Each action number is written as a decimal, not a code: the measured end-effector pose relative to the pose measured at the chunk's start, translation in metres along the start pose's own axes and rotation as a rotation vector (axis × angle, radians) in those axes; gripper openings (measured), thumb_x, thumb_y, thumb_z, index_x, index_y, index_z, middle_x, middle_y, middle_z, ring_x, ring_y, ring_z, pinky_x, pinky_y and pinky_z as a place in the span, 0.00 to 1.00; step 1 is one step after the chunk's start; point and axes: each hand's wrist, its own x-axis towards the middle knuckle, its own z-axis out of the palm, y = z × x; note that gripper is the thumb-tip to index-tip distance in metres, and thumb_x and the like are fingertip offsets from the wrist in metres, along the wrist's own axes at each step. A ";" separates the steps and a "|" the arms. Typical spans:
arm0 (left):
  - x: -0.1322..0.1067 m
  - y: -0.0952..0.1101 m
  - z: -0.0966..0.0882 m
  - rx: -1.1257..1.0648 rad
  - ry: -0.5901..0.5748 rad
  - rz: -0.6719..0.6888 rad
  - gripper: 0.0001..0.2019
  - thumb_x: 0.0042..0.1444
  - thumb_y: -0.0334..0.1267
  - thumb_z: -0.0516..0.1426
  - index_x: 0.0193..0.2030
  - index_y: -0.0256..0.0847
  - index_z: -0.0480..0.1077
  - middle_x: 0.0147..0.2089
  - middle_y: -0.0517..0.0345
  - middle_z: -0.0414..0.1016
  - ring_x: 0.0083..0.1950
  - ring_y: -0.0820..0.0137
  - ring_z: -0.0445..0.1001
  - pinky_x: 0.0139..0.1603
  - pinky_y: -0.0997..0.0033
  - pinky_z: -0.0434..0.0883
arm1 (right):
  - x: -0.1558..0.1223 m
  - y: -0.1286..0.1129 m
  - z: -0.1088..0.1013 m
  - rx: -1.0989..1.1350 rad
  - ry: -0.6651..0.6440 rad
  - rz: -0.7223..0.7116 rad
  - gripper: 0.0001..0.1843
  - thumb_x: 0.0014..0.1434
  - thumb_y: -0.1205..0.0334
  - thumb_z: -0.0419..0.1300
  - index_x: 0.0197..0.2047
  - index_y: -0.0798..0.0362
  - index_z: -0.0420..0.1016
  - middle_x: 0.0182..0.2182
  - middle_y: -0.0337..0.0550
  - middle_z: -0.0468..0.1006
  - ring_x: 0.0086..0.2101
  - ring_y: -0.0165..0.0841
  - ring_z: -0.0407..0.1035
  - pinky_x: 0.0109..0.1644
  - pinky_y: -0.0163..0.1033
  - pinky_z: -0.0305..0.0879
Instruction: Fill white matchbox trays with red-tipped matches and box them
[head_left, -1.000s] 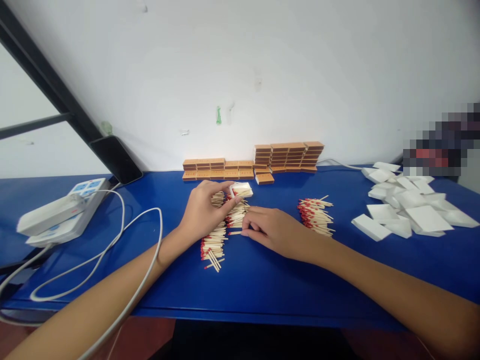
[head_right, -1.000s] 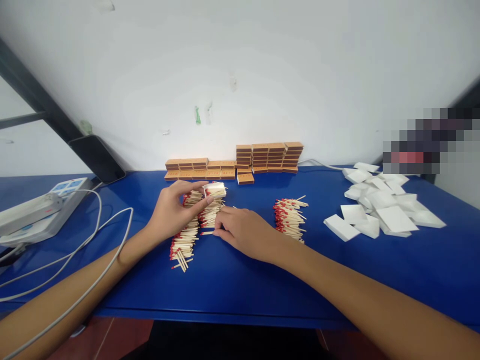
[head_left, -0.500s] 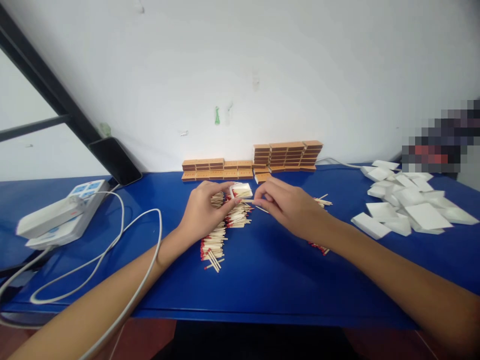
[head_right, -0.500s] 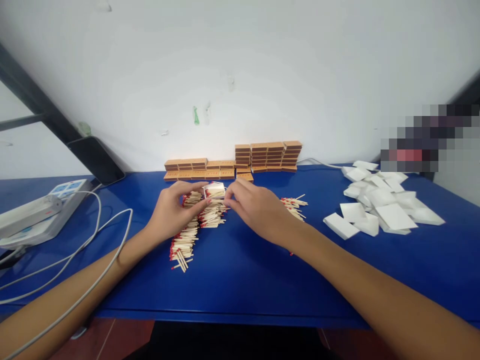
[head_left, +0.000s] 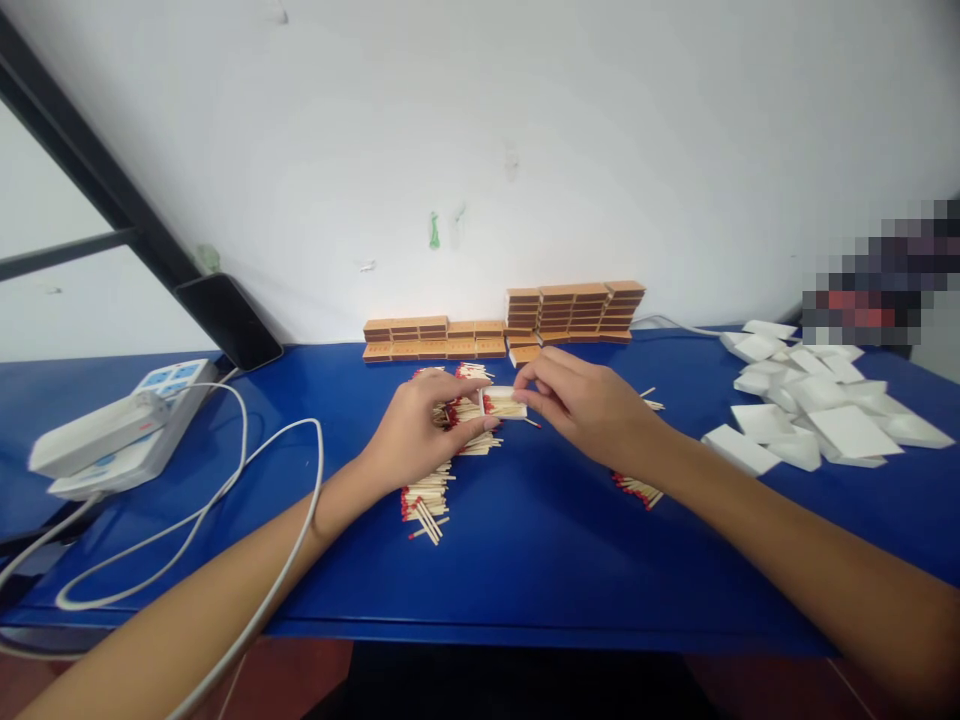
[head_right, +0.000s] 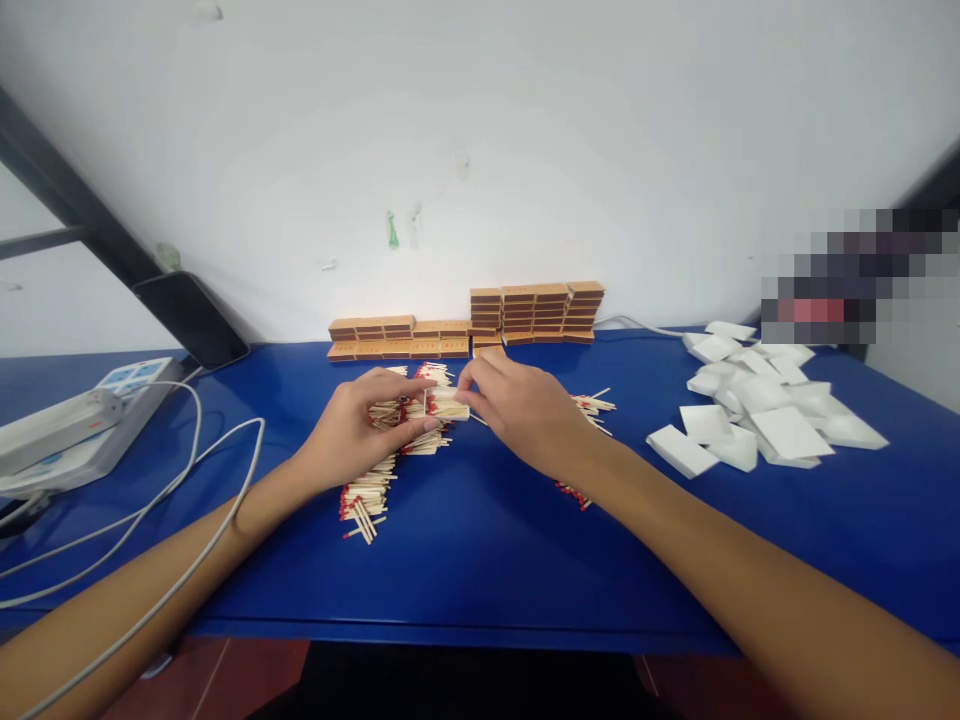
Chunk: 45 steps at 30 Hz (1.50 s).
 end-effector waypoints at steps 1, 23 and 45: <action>0.000 0.000 0.000 0.002 0.005 -0.013 0.18 0.60 0.44 0.70 0.56 0.42 0.81 0.43 0.53 0.85 0.43 0.62 0.79 0.48 0.60 0.74 | 0.000 0.000 -0.001 0.014 0.016 0.001 0.08 0.74 0.59 0.56 0.42 0.52 0.73 0.36 0.41 0.73 0.31 0.32 0.65 0.36 0.39 0.58; 0.002 -0.005 -0.002 0.058 0.137 -0.104 0.16 0.62 0.44 0.69 0.55 0.46 0.81 0.44 0.56 0.86 0.48 0.61 0.80 0.51 0.58 0.75 | -0.003 0.033 -0.002 0.036 -0.516 0.127 0.07 0.71 0.63 0.54 0.41 0.50 0.73 0.43 0.45 0.72 0.40 0.38 0.70 0.43 0.42 0.63; 0.001 -0.006 -0.002 0.121 0.140 -0.120 0.15 0.62 0.45 0.68 0.55 0.46 0.81 0.46 0.54 0.86 0.48 0.59 0.82 0.51 0.57 0.77 | -0.015 -0.033 0.031 0.225 -0.267 -0.015 0.03 0.71 0.64 0.59 0.43 0.51 0.74 0.39 0.41 0.75 0.35 0.33 0.68 0.40 0.39 0.59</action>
